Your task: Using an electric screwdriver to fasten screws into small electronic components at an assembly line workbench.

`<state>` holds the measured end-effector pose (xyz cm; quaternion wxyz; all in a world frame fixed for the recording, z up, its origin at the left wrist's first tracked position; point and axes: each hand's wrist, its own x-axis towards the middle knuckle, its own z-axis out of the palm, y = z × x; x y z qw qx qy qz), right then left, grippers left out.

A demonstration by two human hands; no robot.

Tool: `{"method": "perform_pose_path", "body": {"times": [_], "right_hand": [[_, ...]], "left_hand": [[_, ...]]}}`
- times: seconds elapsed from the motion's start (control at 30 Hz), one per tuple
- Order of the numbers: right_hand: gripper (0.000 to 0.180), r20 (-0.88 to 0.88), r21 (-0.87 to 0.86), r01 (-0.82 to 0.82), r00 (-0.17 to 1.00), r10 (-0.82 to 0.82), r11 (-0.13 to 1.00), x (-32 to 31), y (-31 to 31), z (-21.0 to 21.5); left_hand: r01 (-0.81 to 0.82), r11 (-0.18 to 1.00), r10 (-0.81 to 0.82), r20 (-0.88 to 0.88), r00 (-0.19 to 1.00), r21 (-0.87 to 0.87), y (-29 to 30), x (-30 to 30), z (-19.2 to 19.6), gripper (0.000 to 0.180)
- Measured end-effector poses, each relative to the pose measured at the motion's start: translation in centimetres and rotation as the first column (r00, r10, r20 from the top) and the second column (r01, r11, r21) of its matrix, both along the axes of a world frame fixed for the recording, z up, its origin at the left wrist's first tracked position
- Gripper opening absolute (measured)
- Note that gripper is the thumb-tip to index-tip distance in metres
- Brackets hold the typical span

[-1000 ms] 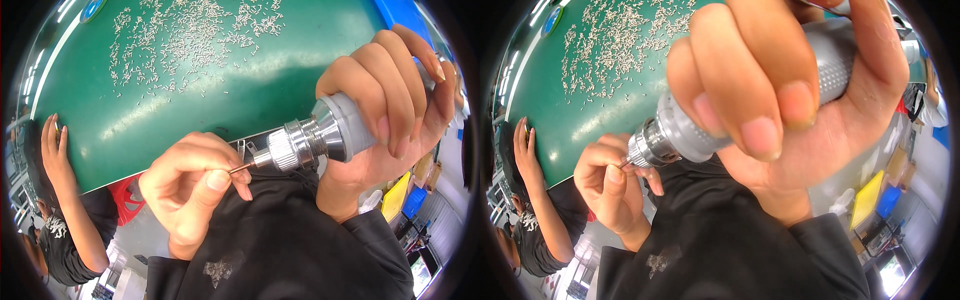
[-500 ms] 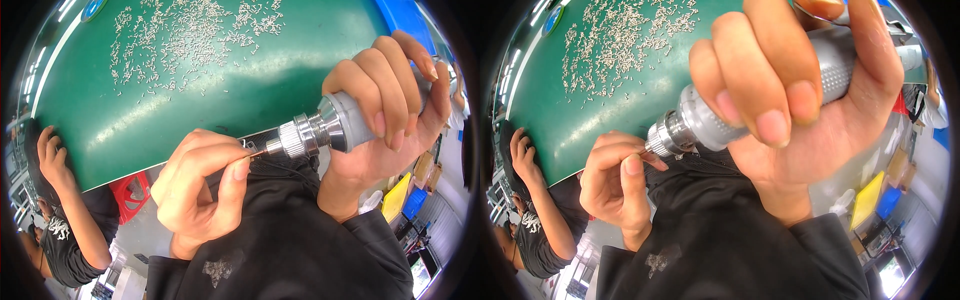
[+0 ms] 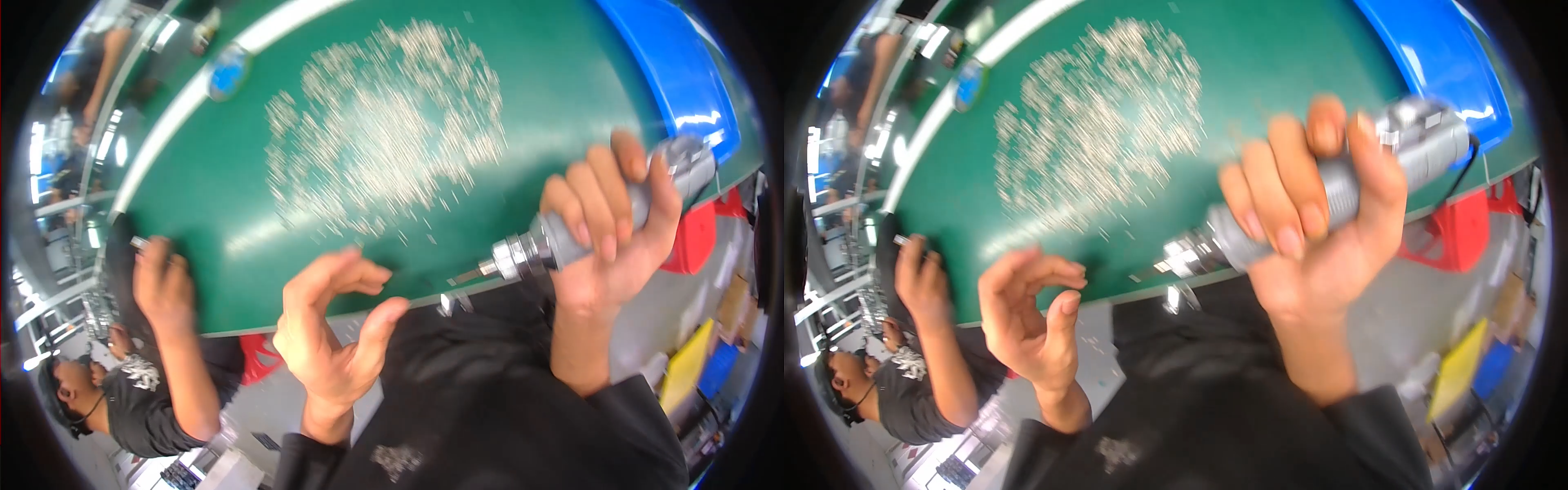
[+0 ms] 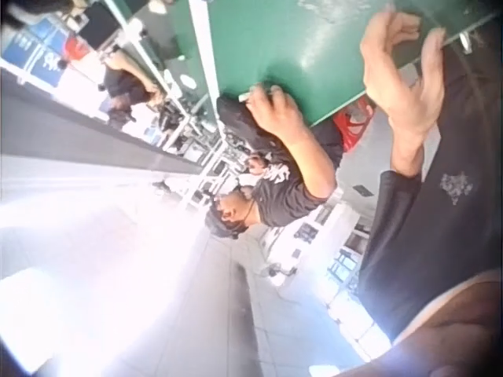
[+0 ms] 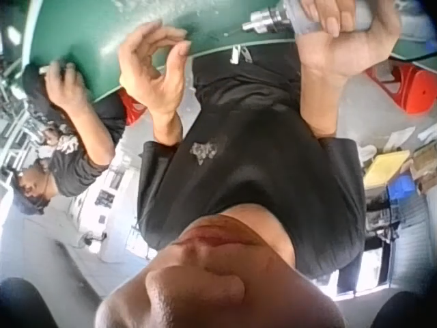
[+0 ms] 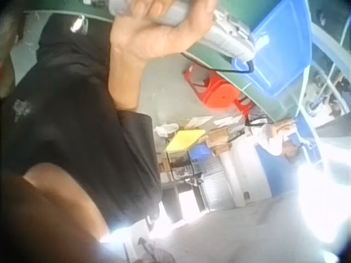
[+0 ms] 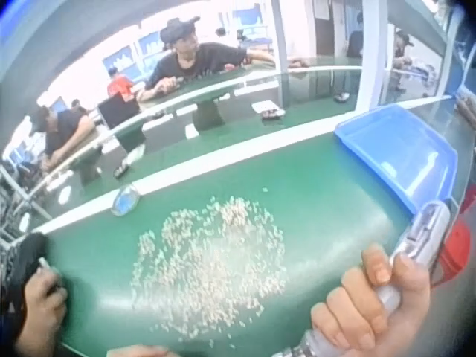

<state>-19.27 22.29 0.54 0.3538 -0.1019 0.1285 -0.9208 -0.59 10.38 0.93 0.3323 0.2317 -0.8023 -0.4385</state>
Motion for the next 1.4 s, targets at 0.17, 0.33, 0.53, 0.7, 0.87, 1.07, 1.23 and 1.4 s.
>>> {"method": "perform_pose_path", "body": {"times": [0.17,0.33,0.53,0.7,0.87,1.07,1.23,1.4], "right_hand": [[0.021,0.103,0.153,0.075,0.991,-0.091,0.985,0.9,0.3,-1.8],[0.020,0.106,0.107,0.062,0.992,-0.074,0.992,1.2,0.8,-2.5],[0.017,0.061,0.113,-0.004,0.998,-0.003,0.994,0.9,-0.2,-2.6],[0.016,0.050,0.124,-0.028,0.999,0.022,0.992,0.4,-0.1,-2.3],[0.016,0.034,0.133,-0.042,0.999,0.038,0.990,0.9,0.5,-2.3],[0.019,0.022,0.163,-0.051,0.999,0.048,0.985,1.2,1.0,-2.1],[0.019,-0.045,0.104,-0.037,0.998,0.041,0.994,0.6,0.1,-2.4],[0.021,-0.085,0.044,-0.100,0.991,0.104,0.994,-0.4,-0.7,-3.2]], "left_hand": [[0.108,0.815,0.059,0.267,0.962,-0.569,-8.2,-1.1,2.5,0.017],[-0.032,0.626,0.263,0.172,0.949,-0.779,-19.7,-8.4,4.7,0.010],[-0.092,0.726,0.602,0.565,0.565,-0.681,-30.5,-10.9,2.6,0.050],[-0.070,0.753,0.594,0.630,0.500,-0.655,-32.3,-12.6,1.0,0.049],[0.013,0.695,0.548,0.541,0.638,-0.719,-34.3,-10.5,-1.0,0.040],[0.025,0.742,0.375,0.447,0.812,-0.670,-35.1,-6.1,-1.5,0.031],[0.001,0.769,0.239,0.288,0.927,-0.639,-25.1,-2.2,1.6,0.036],[0.209,0.791,0.064,0.417,0.906,-0.576,-10.1,3.1,2.5,0.052]]}}
